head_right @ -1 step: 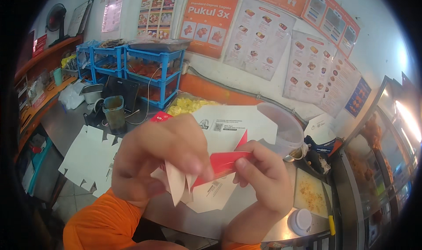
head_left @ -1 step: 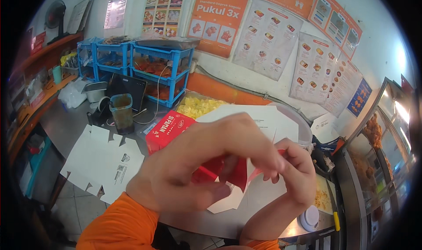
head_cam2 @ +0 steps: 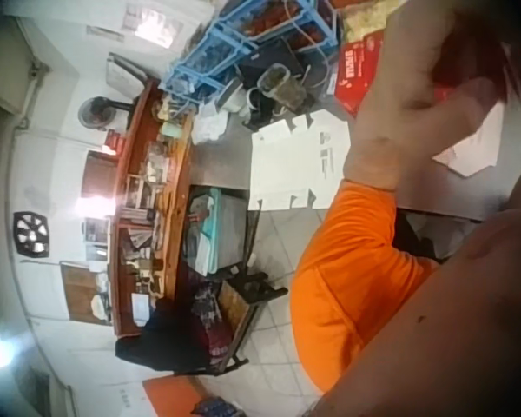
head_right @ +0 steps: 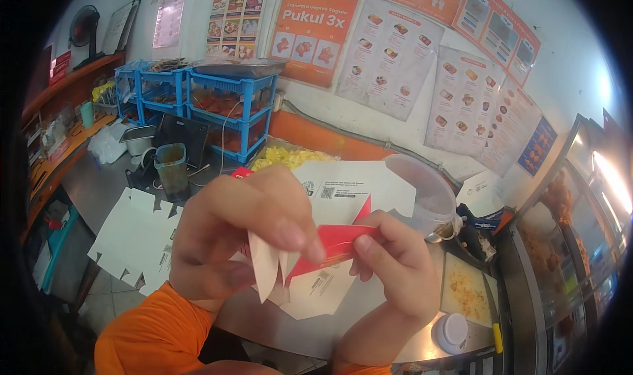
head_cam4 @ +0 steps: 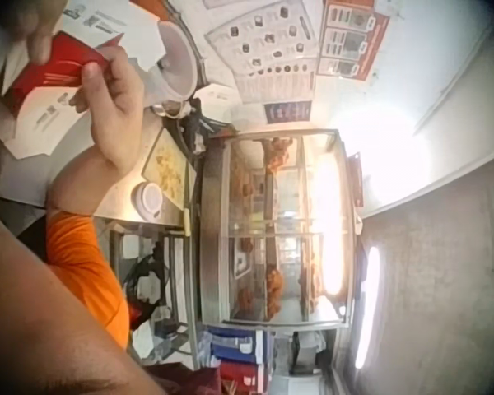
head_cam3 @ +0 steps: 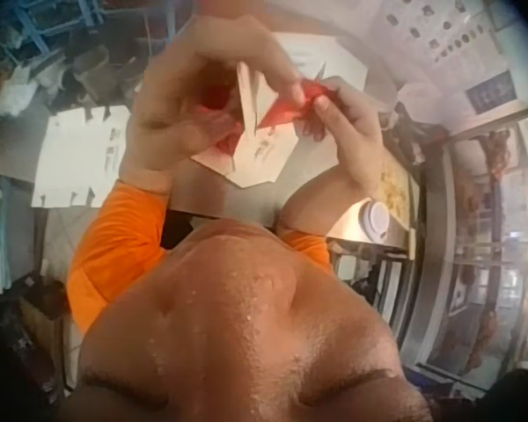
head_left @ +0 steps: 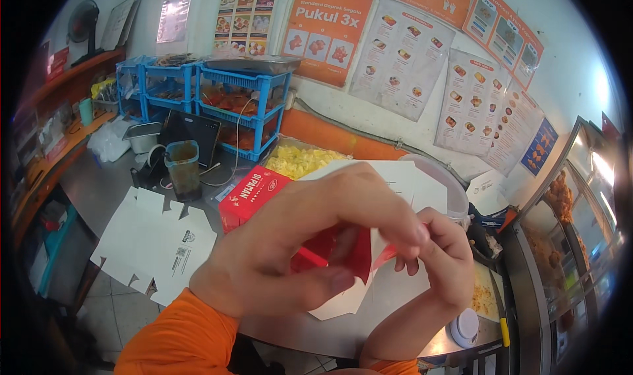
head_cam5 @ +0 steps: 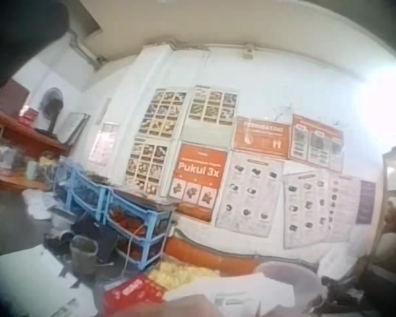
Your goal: The person folds cardboard food boxes into shape by hand and stacks them on a kitchen counter.
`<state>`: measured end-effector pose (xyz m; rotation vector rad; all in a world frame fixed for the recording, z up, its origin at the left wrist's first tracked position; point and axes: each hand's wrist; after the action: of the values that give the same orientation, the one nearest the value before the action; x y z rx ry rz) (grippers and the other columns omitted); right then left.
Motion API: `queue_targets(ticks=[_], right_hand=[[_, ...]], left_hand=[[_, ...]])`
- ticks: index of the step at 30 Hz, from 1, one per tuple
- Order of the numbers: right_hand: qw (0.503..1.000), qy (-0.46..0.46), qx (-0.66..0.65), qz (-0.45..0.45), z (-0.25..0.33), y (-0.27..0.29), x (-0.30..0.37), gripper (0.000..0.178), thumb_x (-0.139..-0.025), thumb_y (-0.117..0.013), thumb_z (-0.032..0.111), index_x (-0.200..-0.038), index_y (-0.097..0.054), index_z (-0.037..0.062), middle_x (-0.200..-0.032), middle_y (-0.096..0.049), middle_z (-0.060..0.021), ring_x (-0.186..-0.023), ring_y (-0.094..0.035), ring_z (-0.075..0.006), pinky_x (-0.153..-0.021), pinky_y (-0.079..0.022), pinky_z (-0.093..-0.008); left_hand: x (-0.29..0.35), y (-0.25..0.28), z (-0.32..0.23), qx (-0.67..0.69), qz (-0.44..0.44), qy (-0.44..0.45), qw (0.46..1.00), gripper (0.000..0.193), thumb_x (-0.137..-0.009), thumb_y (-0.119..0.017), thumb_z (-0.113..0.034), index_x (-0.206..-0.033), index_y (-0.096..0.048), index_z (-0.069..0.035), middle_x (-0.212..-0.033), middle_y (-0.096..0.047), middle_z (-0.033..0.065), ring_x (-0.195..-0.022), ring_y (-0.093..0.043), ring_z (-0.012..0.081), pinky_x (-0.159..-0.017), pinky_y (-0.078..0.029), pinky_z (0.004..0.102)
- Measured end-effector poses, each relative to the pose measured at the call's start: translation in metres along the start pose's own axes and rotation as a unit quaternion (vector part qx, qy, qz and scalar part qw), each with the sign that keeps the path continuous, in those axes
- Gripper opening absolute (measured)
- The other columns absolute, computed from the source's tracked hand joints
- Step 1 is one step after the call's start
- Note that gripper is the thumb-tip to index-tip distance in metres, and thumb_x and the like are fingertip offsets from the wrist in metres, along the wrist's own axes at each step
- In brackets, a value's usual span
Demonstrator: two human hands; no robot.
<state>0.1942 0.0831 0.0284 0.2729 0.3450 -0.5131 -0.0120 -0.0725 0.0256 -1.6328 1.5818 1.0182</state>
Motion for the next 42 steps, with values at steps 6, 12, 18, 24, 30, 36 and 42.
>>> queue_targets(ticks=[6, 12, 18, 24, 30, 36, 42], right_hand=[[0.993, 0.043, 0.033, -0.1, -0.004, -0.013, -0.009, 0.017, -0.108, -0.063, 0.014, -0.112, -0.068, -0.0019, -0.09, -0.069, -0.0036, -0.076, -0.061, -0.0094, -0.069, -0.048, -0.0244], [0.953, 0.142, 0.108, -0.247, -0.007, -0.024, -0.018, 0.014, -0.109, -0.06, 0.009, -0.112, -0.067, -0.0032, -0.094, -0.069, -0.0046, -0.08, -0.059, -0.0105, -0.075, -0.049, -0.0249], [0.875, 0.303, 0.151, -0.346, -0.009, -0.03, -0.02, 0.015, -0.11, -0.057, 0.008, -0.112, -0.065, -0.0044, -0.101, -0.07, -0.0107, -0.091, -0.064, -0.0157, -0.084, -0.051, -0.0284], [0.818, 0.384, 0.223, -0.365, -0.007, -0.039, -0.012, 0.016, -0.106, -0.059, 0.008, -0.108, -0.065, -0.0067, -0.11, -0.072, -0.019, -0.104, -0.069, -0.0257, -0.095, -0.052, -0.0357], [0.841, 0.34, 0.278, -0.316, 0.001, -0.033, -0.002, 0.014, -0.098, -0.064, 0.009, -0.104, -0.068, -0.0037, -0.101, -0.074, -0.0183, -0.095, -0.07, -0.0261, -0.088, -0.052, -0.0349], [0.823, 0.348, 0.35, -0.282, 0.006, -0.033, -0.005, 0.017, -0.083, -0.063, -0.001, -0.099, -0.07, -0.0011, -0.098, -0.075, -0.0175, -0.089, -0.071, -0.0292, -0.083, -0.054, -0.035], [0.85, 0.285, 0.359, -0.259, 0.01, -0.034, 0.0, 0.019, -0.081, -0.064, -0.008, -0.097, -0.071, -0.0004, -0.092, -0.075, -0.0142, -0.084, -0.072, -0.0274, -0.078, -0.054, -0.0332]], left_hand=[[-0.013, 0.014, 0.028, -0.189, -0.033, -0.062, 0.979, 0.065, -0.093, -0.063, -0.017, -0.154, -0.044, -0.003, -0.144, -0.056, 0.0196, -0.13, -0.059, 0.0289, -0.114, -0.045, 0.0434], [-0.024, 0.004, 0.039, -0.109, -0.093, -0.016, 0.99, 0.087, -0.095, -0.061, -0.015, -0.171, -0.02, -0.008, -0.164, -0.041, 0.0203, -0.147, -0.045, 0.0278, -0.116, -0.042, 0.0401], [-0.023, 0.006, 0.036, -0.079, -0.164, 0.042, 0.982, 0.069, -0.108, -0.055, -0.02, -0.169, -0.025, -0.003, -0.16, -0.044, 0.0205, -0.144, -0.048, 0.0277, -0.114, -0.043, 0.0388], [-0.021, 0.003, 0.04, -0.163, -0.041, 0.083, 0.982, 0.065, -0.116, -0.047, -0.042, -0.163, -0.038, 0.002, -0.16, -0.048, 0.0174, -0.142, -0.048, 0.0219, -0.12, -0.036, 0.0367], [-0.02, 0.001, 0.044, -0.127, -0.046, 0.118, 0.984, 0.071, -0.115, -0.037, -0.059, -0.154, -0.048, -0.001, -0.164, -0.044, 0.017, -0.146, -0.047, 0.0247, -0.121, -0.035, 0.0377], [-0.021, 0.008, 0.056, -0.126, -0.077, 0.033, 0.988, 0.053, -0.117, -0.041, -0.045, -0.143, -0.054, -0.001, -0.157, -0.05, 0.0248, -0.149, -0.044, 0.0358, -0.121, -0.036, 0.04], [-0.026, 0.013, 0.047, -0.217, -0.101, -0.059, 0.969, 0.081, -0.105, -0.036, -0.076, -0.133, -0.062, -0.005, -0.158, -0.051, 0.0254, -0.159, -0.03, 0.0388, -0.13, -0.021, 0.0528]])
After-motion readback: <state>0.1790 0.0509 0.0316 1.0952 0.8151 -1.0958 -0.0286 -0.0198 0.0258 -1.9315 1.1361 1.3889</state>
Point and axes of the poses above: each hand's wrist, its own x-axis away from the middle knuckle, its own y-axis out of the back of the hand, z = x × y
